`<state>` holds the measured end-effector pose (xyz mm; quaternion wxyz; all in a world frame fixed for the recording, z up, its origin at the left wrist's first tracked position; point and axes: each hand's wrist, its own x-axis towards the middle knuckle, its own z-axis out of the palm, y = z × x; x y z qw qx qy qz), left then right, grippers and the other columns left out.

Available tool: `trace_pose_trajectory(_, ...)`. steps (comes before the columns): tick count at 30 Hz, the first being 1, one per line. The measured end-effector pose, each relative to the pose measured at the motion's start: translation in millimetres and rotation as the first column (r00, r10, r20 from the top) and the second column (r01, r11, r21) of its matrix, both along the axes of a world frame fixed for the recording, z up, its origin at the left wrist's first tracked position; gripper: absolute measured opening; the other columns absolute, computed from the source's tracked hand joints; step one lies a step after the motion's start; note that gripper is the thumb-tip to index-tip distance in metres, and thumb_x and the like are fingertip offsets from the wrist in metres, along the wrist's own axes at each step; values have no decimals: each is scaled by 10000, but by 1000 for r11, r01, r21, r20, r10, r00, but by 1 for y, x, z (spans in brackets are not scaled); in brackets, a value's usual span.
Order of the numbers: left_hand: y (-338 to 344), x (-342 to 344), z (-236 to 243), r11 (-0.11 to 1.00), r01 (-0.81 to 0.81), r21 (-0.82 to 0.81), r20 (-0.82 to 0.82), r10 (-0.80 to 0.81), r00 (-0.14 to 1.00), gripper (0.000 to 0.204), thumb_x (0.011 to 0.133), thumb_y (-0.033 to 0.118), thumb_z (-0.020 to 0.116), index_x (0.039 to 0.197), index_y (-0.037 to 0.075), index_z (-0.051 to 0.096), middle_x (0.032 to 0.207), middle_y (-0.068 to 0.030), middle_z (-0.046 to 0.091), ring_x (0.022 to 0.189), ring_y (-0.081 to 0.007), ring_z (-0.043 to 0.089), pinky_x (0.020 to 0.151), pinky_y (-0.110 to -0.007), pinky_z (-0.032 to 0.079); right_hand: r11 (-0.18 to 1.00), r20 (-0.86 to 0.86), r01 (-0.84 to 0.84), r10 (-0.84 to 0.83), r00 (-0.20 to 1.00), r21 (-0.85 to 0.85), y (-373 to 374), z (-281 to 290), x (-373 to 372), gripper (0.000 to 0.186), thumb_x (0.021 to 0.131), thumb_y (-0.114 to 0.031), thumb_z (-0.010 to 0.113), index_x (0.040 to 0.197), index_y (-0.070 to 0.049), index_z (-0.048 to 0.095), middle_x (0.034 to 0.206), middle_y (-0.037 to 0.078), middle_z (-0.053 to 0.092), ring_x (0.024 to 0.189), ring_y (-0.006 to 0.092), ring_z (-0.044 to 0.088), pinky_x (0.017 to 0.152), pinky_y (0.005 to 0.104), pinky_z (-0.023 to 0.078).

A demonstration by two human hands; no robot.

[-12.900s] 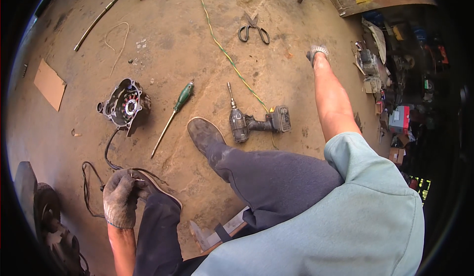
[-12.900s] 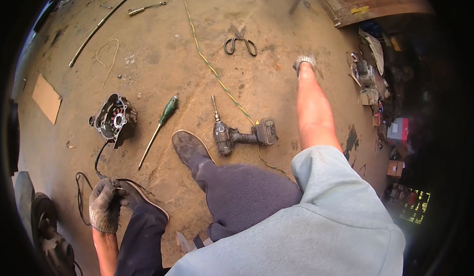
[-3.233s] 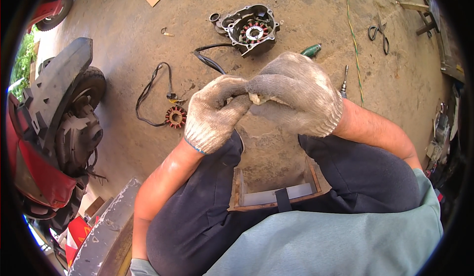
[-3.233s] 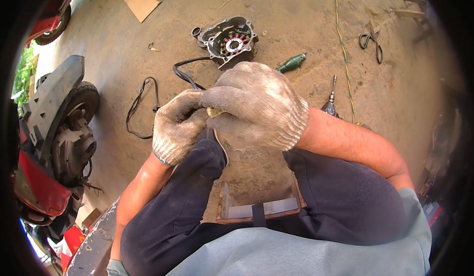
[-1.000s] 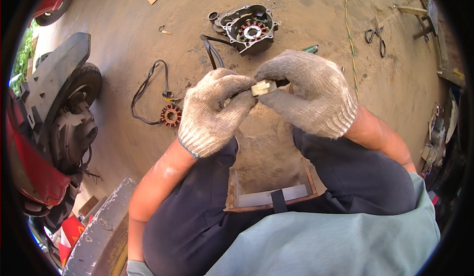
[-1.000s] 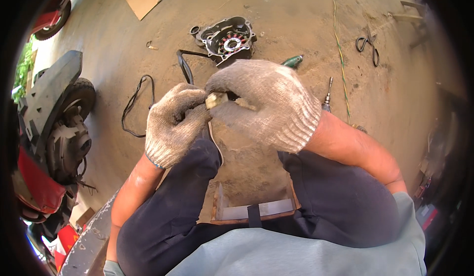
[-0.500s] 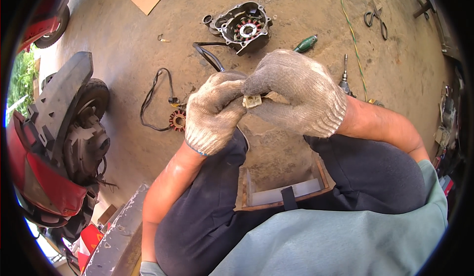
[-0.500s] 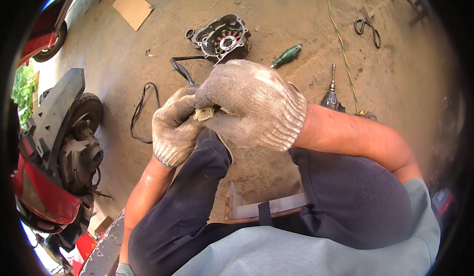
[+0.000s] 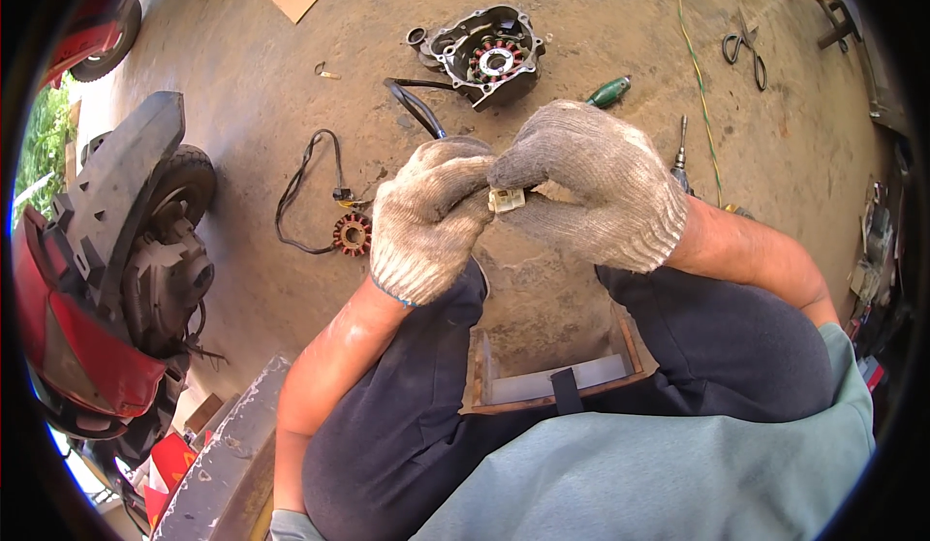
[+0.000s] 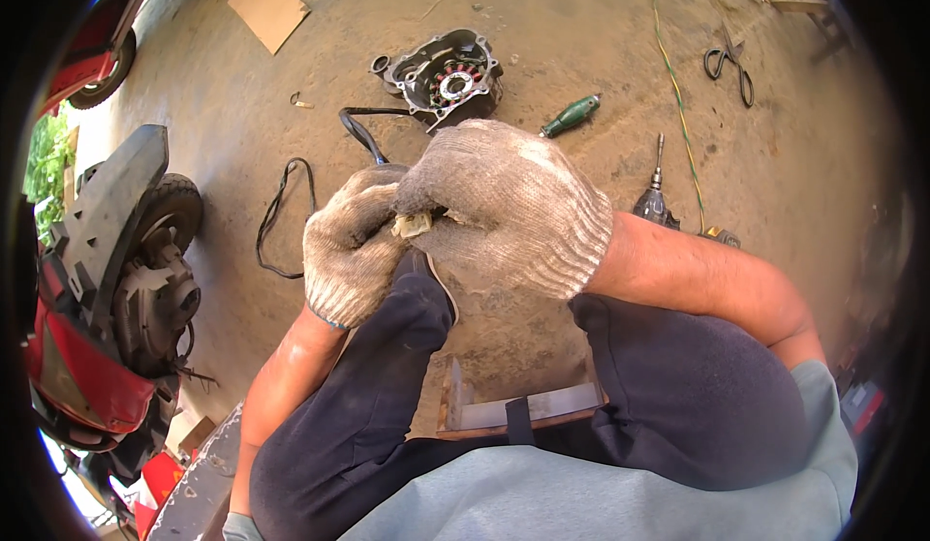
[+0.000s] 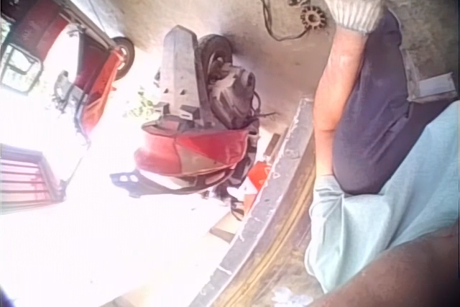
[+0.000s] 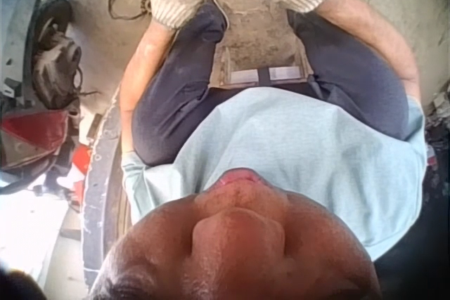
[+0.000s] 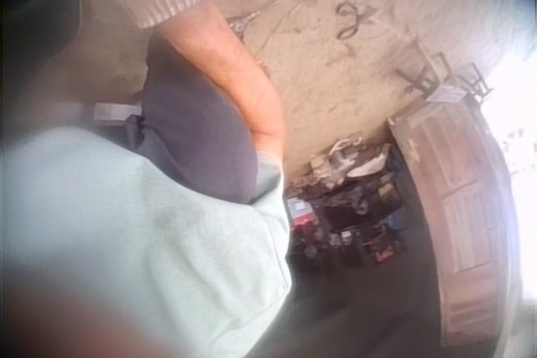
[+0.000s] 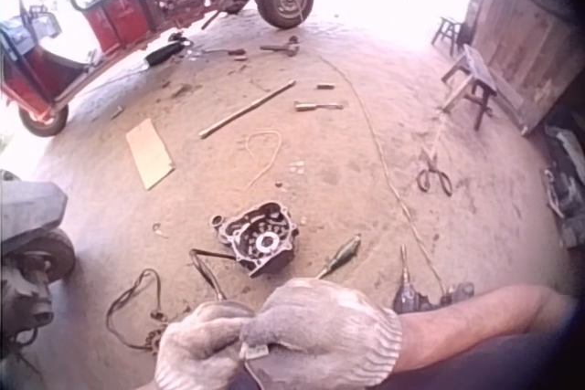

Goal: The person holds an engine component with gloved hands and cleans out the interior of a small mechanical part using a tool. The person then picks up a wire and works on its connector, scraping the interior with the tool before standing up and reaching toward the engine of a red tricycle.

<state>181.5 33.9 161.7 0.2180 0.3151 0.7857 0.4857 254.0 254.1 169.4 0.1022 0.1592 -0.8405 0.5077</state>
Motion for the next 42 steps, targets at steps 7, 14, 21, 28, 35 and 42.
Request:
trace_pose_trajectory(7, 3, -1, 6, 995, 8, -104, -59, -15, 998, 274, 855, 43, 786, 1122, -16, 774, 1118, -144, 760, 982, -249, 739, 877, -340, 572, 995, 209, 96, -88, 974, -26, -3, 7, -1, 318, 790, -147, 892, 1068, -60, 765, 958, 107, 750, 866, 278, 739, 772, 368, 592)
trace_pose_trajectory(14, 9, 0, 13, 982, -58, -181, 255, 104, 961, 242, 897, 70, 758, 1131, 6, 767, 1051, -109, 760, 939, -194, 720, 844, -330, 571, 977, 565, 213, -165, 808, -20, 1, 14, -10, 294, 863, -217, 853, 1099, -55, 786, 968, 69, 770, 871, 118, 714, 785, 302, 580)
trace_pose_trajectory(21, 4, -1, 7, 982, -27, -187, 406, 103, 908, 261, 909, 66, 754, 1156, -16, 741, 1007, -58, 768, 910, -101, 689, 847, -289, 557, 939, 780, 283, -25, 625, -196, 6, 1, -12, 368, 975, -355, 738, 1162, -41, 781, 986, 71, 779, 899, 122, 690, 826, 311, 553)
trace_pose_trajectory(28, 3, 4, 6, 974, -30, -225, 91, 51, 995, 280, 908, 61, 767, 1177, -8, 727, 1017, -55, 771, 928, -99, 697, 849, -300, 570, 932, 806, 293, -1, 591, -214, 7, -6, -8, 373, 991, -340, 724, 1165, -14, 775, 950, 50, 740, 871, 115, 670, 802, 305, 552)
trace_pose_trajectory(35, 4, 10, 8, 979, -204, -26, 141, 205, 968, 263, 881, 44, 823, 1131, 22, 746, 1017, -98, 778, 910, -132, 727, 819, -297, 581, 752, 846, 494, 158, 509, -437, 2, -4, -5, 370, 998, -320, 722, 1141, 19, 758, 967, 54, 745, 861, 120, 685, 791, 288, 573)
trace_pose_trajectory(42, 2, -4, 3, 998, 19, -53, -504, -43, 863, 300, 780, 124, 900, 1028, 70, 738, 907, -119, 731, 809, -312, 722, 681, -386, 570, 798, 844, 452, 125, 522, -398, -4, 0, -6, 344, 978, -319, 737, 1083, 7, 764, 916, 41, 737, 811, 112, 680, 746, 278, 566)
